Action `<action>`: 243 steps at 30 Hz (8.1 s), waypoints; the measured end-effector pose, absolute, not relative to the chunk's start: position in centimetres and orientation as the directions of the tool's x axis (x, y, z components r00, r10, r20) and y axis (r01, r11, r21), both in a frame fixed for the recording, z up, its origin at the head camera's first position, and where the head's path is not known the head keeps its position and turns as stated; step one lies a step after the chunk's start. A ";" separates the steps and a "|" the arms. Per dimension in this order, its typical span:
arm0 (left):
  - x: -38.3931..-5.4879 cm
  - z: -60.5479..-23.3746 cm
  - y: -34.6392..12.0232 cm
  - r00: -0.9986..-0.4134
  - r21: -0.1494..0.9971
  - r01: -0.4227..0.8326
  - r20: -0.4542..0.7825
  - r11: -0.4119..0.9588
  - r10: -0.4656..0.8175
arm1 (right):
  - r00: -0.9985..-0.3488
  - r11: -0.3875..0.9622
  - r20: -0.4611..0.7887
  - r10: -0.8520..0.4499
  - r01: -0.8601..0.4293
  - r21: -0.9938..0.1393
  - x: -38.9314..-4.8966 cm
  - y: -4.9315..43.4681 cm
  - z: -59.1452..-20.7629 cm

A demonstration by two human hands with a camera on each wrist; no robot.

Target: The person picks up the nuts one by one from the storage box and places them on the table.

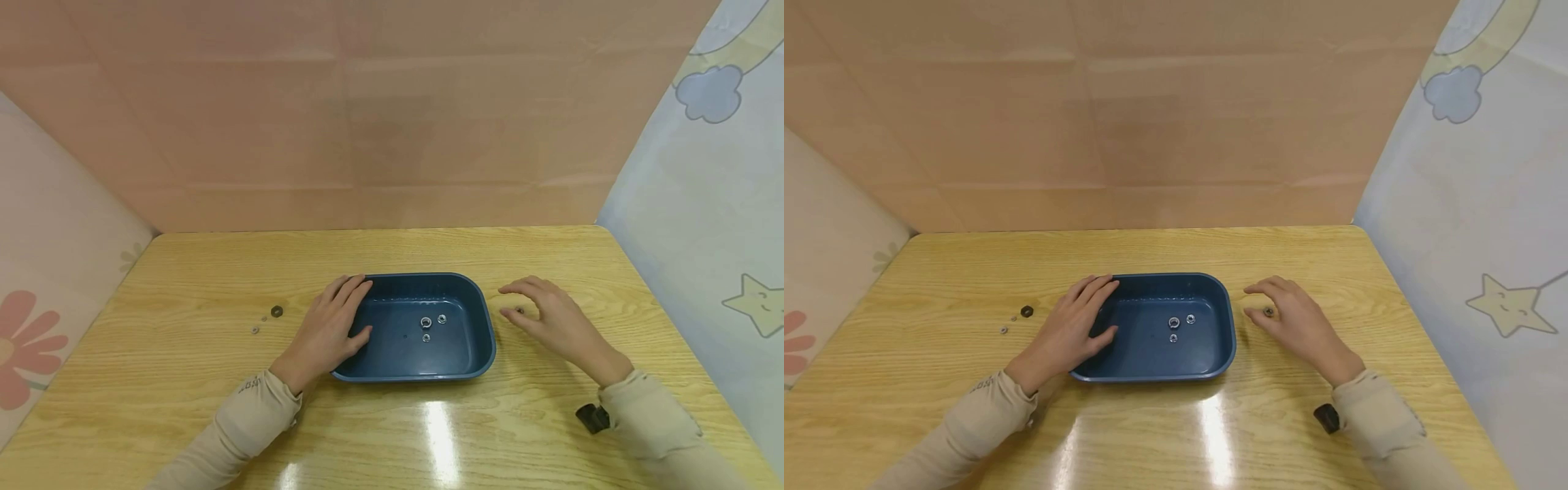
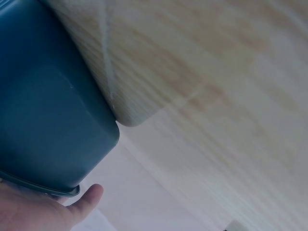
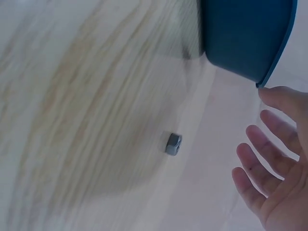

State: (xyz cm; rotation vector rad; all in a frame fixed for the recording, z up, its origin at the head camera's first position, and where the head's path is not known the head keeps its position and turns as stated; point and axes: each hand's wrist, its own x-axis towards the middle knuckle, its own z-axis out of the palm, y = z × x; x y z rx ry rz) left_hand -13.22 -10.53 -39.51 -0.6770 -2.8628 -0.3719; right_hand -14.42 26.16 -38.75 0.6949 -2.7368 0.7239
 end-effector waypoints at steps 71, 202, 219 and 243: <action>-13.2 -39.8 -10.5 -0.877 0.201 0.465 0.241 0.862 0.417 | -0.758 0.695 0.276 -0.592 -0.653 -0.301 -15.2 17.8 -39.5; -13.3 -39.8 -10.5 -0.872 0.191 0.473 0.245 0.860 0.424 | -0.768 0.732 0.435 -0.469 -0.614 -0.295 -14.5 22.0 -37.8; -13.4 -39.9 -10.5 -0.866 0.190 0.480 0.255 0.857 0.429 | -0.821 0.786 0.412 -0.396 -0.534 -0.310 -14.3 25.3 -37.9; -13.2 -39.9 -10.7 -0.866 0.188 0.482 0.251 0.855 0.433 | -0.865 0.814 0.352 -0.358 -0.474 -0.335 -14.4 28.5 -39.0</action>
